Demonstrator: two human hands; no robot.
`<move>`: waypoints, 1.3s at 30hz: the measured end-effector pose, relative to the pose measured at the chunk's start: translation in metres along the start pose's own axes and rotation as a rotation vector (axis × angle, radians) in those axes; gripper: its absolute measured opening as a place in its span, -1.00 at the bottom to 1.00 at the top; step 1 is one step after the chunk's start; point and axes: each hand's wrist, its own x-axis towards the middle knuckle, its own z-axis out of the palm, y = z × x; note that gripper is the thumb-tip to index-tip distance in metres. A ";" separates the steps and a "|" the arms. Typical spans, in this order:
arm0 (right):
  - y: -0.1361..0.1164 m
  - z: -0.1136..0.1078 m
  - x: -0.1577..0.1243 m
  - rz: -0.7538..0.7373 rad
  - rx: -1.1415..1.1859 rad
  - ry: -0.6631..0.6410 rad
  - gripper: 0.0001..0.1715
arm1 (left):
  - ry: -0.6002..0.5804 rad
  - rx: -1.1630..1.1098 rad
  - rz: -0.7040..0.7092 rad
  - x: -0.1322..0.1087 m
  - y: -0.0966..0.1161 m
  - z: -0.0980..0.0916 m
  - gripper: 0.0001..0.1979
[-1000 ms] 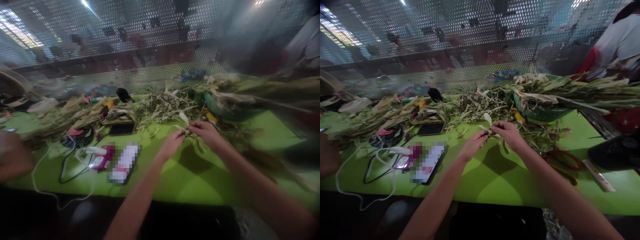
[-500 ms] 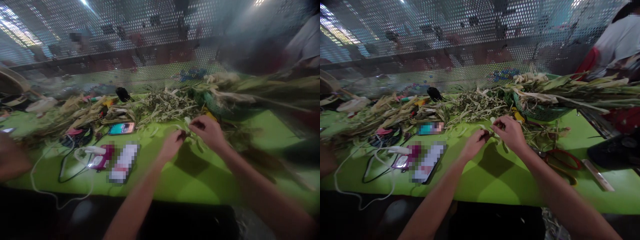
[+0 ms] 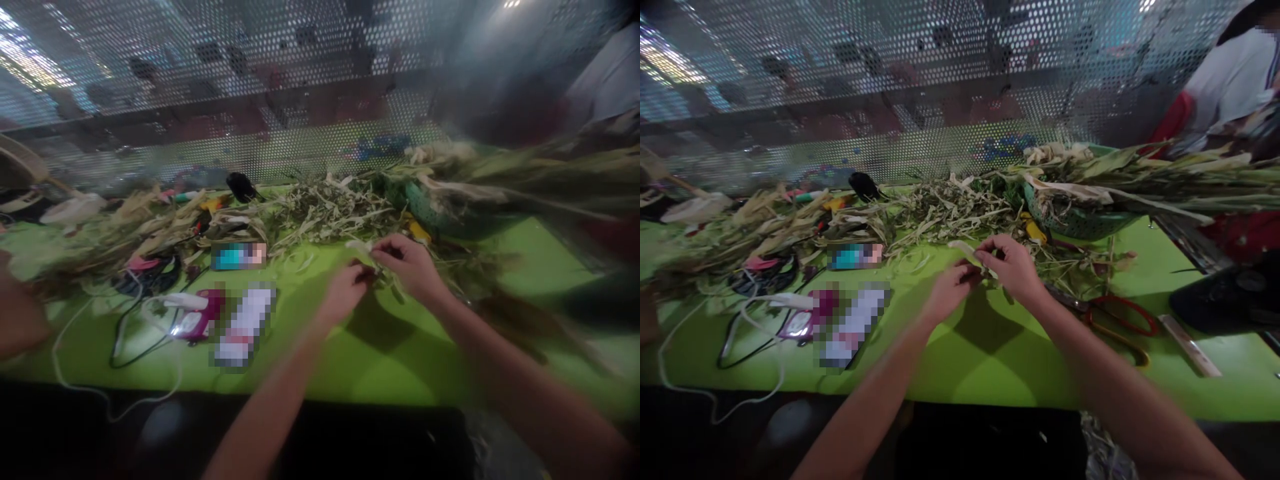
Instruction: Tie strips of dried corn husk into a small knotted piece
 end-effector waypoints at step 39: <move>-0.003 0.000 0.004 0.277 0.027 -0.280 -0.56 | 0.111 -0.522 -0.280 0.000 0.003 -0.021 -0.82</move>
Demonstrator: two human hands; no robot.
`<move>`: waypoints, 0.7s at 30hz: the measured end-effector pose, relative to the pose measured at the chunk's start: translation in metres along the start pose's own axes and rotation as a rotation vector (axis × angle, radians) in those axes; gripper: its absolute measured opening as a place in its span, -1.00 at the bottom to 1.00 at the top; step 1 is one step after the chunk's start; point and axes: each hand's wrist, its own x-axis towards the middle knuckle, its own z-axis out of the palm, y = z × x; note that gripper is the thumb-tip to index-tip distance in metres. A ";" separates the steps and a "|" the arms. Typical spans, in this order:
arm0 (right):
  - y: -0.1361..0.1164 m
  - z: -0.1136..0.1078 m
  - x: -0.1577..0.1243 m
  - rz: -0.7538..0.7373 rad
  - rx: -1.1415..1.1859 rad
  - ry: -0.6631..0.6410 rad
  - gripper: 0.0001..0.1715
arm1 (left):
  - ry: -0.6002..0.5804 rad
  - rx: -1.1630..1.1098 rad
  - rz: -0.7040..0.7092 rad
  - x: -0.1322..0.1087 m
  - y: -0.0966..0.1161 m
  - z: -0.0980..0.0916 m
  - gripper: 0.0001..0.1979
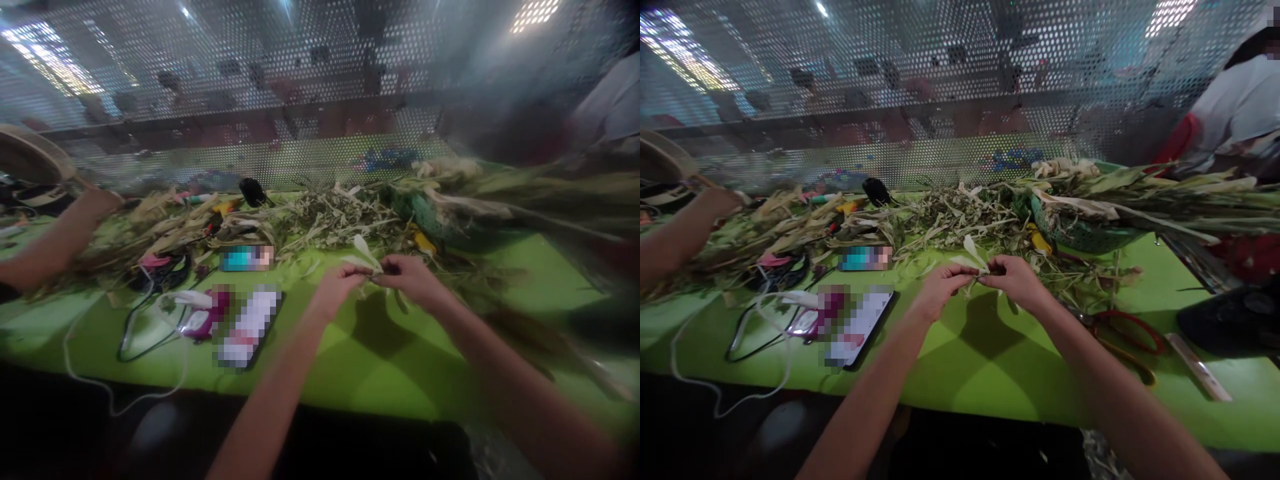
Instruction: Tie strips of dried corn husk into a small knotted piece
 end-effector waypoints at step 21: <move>0.013 0.007 -0.001 -0.187 -0.061 0.006 -0.73 | 0.131 0.542 0.413 0.002 -0.008 0.000 -0.94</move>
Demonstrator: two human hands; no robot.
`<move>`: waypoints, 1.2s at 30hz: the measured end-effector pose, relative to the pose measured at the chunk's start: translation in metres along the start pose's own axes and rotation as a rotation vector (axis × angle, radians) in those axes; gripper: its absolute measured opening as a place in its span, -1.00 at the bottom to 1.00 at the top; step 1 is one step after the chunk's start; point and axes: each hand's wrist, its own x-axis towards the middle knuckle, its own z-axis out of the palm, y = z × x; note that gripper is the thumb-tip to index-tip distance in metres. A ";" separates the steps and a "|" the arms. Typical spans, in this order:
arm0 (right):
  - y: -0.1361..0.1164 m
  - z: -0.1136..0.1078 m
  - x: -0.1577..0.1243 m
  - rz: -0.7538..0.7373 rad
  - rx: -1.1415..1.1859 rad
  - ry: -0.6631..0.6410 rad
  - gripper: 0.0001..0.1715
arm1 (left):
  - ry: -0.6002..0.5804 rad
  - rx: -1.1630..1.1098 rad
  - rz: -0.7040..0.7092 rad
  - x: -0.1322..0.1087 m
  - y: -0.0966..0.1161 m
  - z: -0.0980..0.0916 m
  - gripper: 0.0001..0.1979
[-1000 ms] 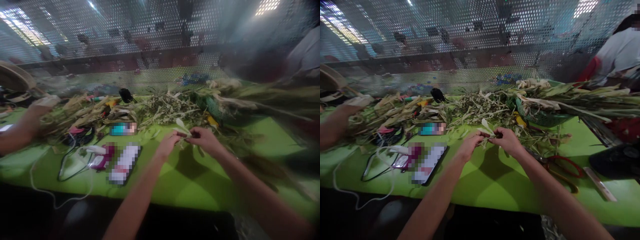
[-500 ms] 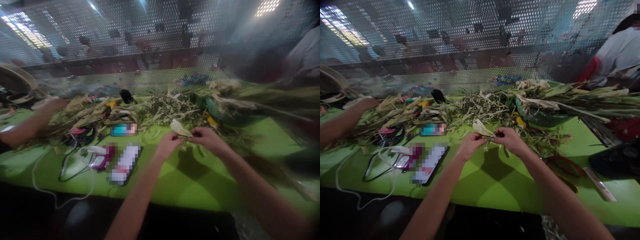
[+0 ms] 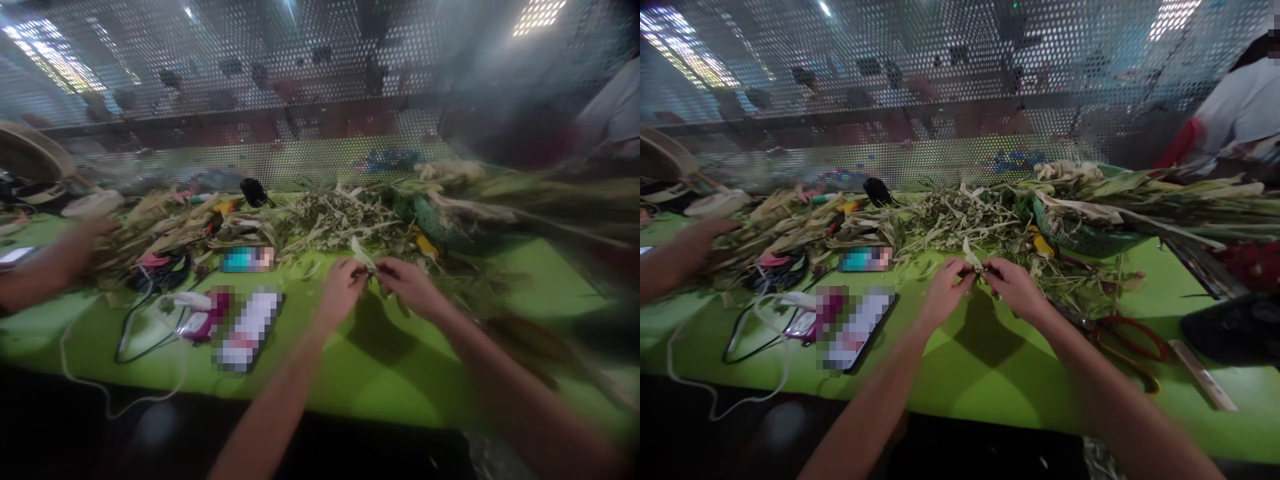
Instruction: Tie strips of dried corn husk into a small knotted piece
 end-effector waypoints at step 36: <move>-0.003 -0.012 0.002 -0.056 -0.125 0.233 -0.73 | -0.069 -0.763 -0.475 0.000 0.011 0.001 -0.85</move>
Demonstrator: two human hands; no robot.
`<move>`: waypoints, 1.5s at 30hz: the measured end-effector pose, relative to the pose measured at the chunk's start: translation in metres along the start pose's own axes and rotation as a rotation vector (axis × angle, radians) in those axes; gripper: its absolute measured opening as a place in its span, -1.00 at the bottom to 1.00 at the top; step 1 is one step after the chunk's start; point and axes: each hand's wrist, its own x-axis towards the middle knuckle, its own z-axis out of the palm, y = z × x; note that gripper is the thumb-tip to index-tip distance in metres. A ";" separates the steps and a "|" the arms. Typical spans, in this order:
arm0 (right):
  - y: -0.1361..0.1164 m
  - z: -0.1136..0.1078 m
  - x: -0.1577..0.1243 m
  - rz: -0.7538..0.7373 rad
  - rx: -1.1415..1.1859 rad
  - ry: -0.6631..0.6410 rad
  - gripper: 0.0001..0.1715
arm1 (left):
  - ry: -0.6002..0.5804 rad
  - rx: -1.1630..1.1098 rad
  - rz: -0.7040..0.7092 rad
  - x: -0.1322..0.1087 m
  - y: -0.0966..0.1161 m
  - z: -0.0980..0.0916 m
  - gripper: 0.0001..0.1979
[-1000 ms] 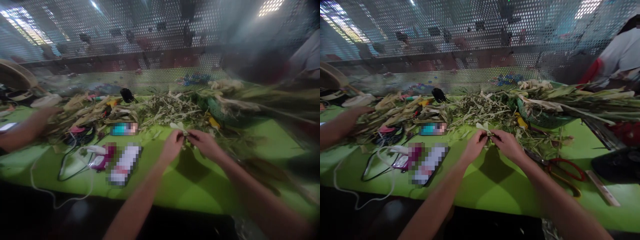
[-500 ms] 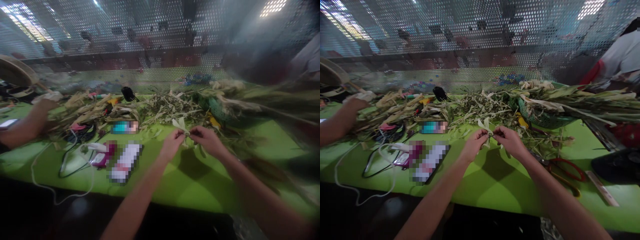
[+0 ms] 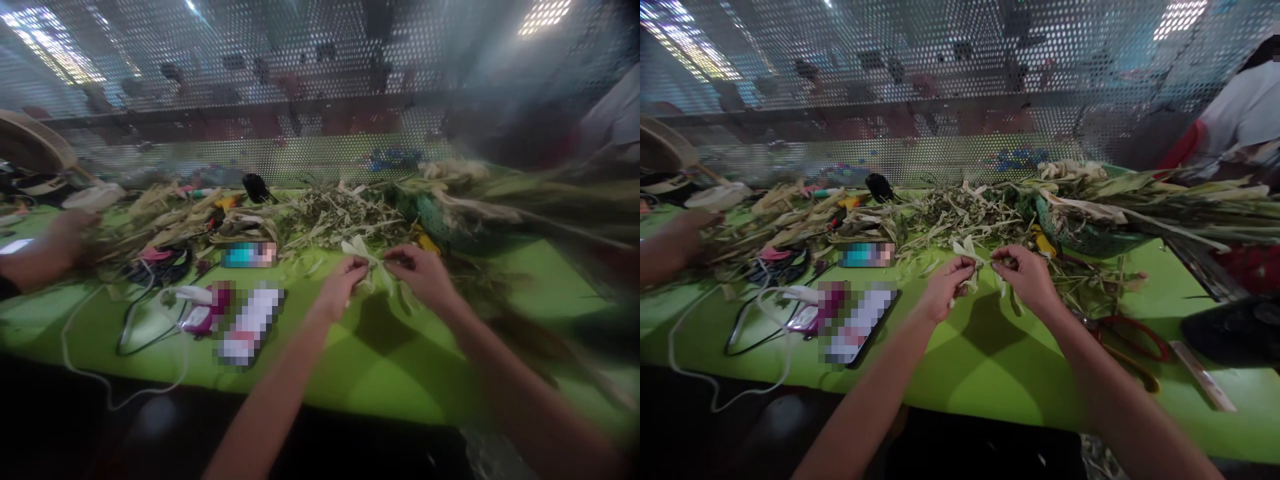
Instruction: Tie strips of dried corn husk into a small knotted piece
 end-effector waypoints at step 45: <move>-0.007 0.024 -0.009 0.202 0.246 -0.010 -0.77 | 0.066 0.142 0.136 0.003 -0.011 0.008 -0.83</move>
